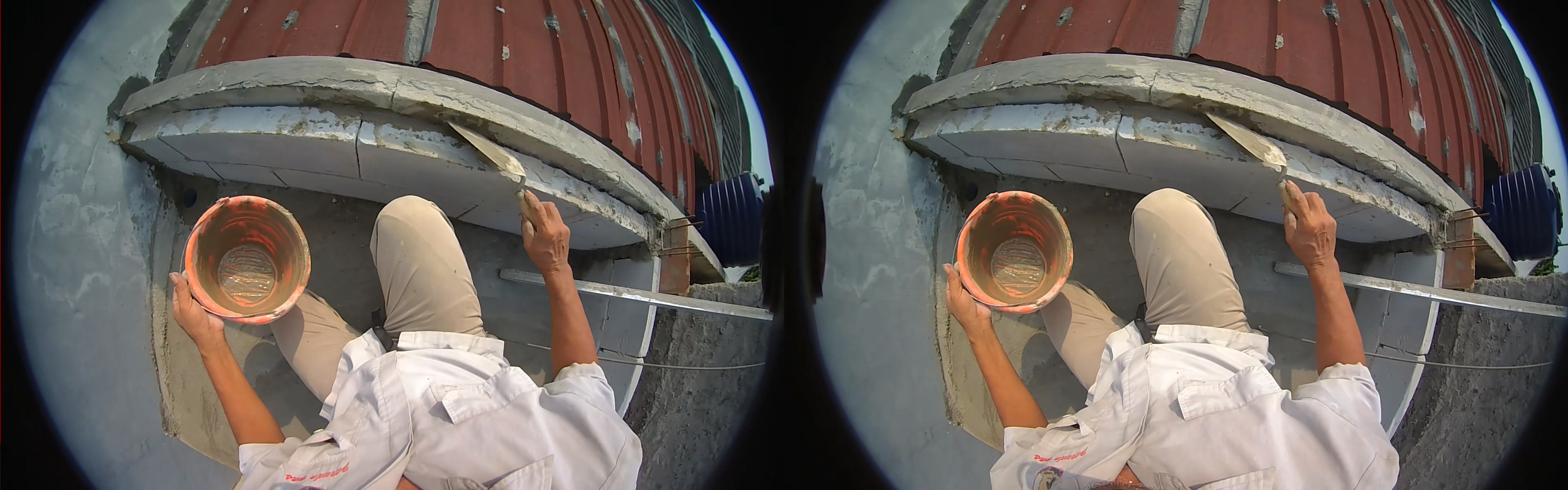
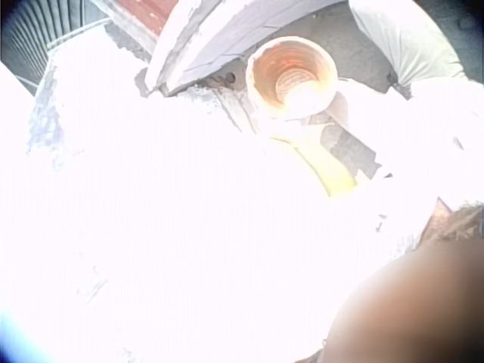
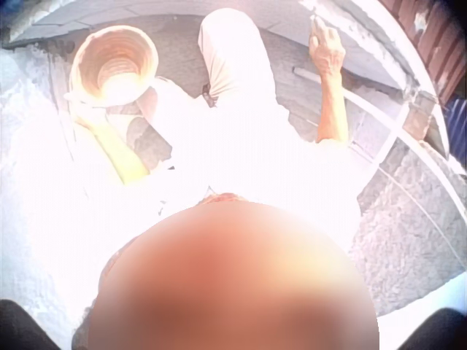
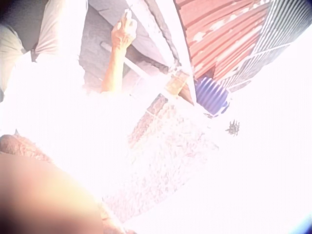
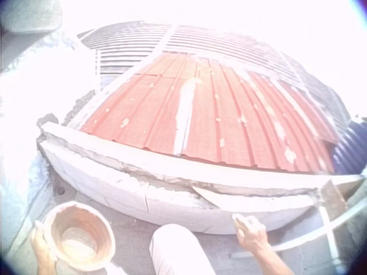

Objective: Using a trowel to apply and smooth cement along the edge of a rooftop or wall structure.

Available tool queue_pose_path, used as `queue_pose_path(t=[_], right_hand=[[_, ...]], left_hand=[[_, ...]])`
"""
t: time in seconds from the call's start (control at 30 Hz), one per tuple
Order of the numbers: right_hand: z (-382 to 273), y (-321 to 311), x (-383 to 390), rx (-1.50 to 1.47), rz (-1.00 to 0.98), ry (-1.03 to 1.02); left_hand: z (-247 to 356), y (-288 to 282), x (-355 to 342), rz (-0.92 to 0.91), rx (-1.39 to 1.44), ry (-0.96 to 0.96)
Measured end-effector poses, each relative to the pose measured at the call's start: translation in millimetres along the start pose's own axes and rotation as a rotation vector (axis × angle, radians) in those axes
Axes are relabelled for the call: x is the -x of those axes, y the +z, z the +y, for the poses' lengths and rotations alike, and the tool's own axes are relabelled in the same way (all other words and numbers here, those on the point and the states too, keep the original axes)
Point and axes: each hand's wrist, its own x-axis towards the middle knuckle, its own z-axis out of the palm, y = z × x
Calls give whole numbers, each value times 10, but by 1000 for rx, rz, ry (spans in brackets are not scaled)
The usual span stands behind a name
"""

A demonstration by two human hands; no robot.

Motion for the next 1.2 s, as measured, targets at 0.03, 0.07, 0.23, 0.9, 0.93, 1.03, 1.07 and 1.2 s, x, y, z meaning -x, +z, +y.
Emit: queue_pose_path(t=[0.03,0.07,0.23,0.9,0.93,1.03,1.07,1.2], right_hand=[[25,98,9,43,22,-30],[43,210,24,42,23,-27],[-11,666,307,86,-66,35],[199,1380,793,-305,186,649],[247,1465,776,-285,147,649],[297,1586,900,-287,118,679],[274,1564,1039,-290,50,712],[34,1528,2175,-275,-5,767]], left_hand=[[2,18,-4,-3,-2,1],[5,42,-3,-5,-10,-3],[11,37,7,-21,-39,2],[-22,73,-36,-34,-73,-21],[16,186,-2,-50,-78,-23],[16,209,-34,-115,-65,-53],[8,196,-51,-129,-67,-57],[-9,168,-79,-166,-73,-43]])
